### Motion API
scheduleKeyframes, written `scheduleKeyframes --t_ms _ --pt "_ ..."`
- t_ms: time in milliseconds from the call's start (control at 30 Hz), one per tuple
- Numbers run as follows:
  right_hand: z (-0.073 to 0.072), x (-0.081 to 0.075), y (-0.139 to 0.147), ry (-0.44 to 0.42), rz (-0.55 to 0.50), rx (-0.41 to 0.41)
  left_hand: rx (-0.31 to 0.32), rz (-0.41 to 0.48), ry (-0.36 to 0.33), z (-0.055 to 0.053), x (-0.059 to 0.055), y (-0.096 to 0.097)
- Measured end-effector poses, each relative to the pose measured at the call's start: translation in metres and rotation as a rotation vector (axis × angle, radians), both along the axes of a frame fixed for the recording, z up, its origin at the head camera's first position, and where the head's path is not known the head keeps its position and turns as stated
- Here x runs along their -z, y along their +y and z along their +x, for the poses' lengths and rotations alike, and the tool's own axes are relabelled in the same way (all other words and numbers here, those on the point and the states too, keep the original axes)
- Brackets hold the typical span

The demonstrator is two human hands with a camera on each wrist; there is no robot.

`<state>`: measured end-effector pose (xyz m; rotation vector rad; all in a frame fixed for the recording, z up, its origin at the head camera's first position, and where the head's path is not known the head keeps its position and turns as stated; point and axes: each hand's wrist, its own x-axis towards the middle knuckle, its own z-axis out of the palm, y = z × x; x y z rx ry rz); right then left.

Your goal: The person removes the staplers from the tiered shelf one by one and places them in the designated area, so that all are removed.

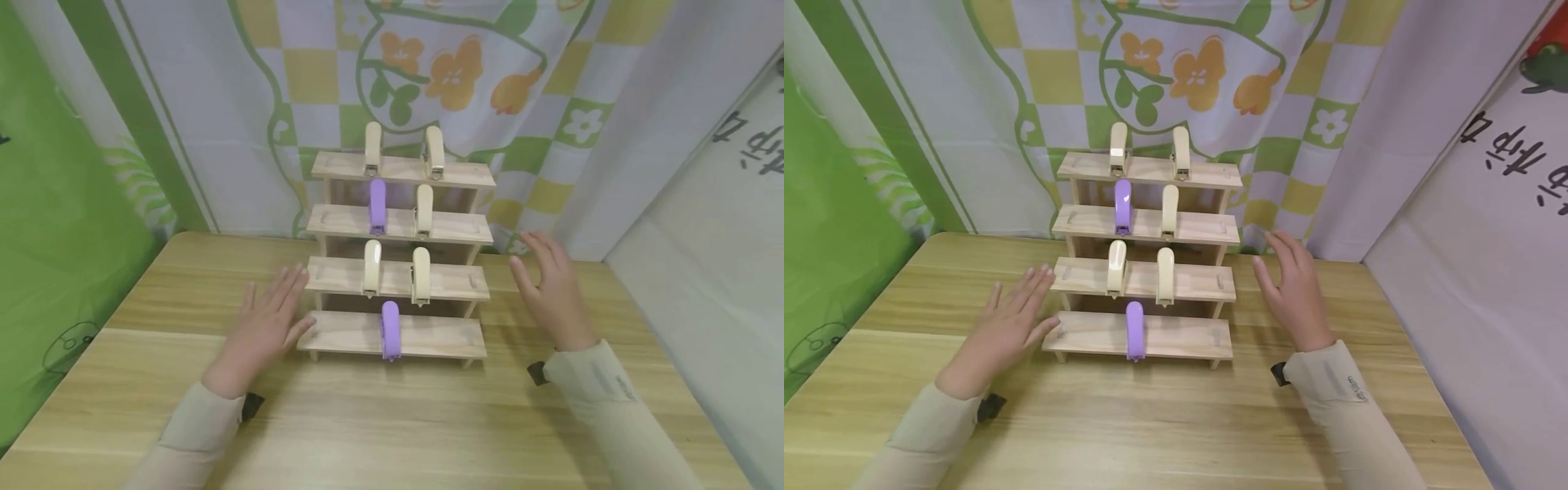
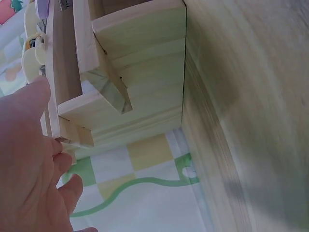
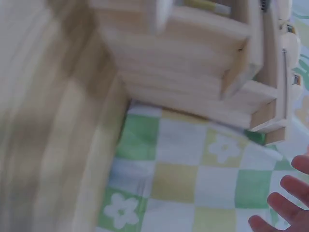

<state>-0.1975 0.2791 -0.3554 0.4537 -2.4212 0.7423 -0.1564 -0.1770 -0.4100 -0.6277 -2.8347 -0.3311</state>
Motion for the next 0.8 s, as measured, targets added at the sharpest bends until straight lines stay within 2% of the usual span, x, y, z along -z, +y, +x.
scheduleKeyframes --t_ms 167,267,533,800 --pt "-0.012 -0.016 -0.017 0.094 -0.100 -0.037 0.003 0.006 0.004 0.002 -0.003 0.000" --pt "-0.018 -0.028 -0.028 0.107 -0.156 -0.052 0.009 0.005 0.015 0.002 -0.004 0.001" --pt "-0.041 -0.061 -0.058 -0.023 -0.302 -0.129 0.021 -0.014 0.034 0.001 -0.006 0.002" --pt "-0.065 -0.079 -0.078 -0.113 -0.331 -0.124 0.016 -0.017 0.020 0.001 -0.005 0.003"
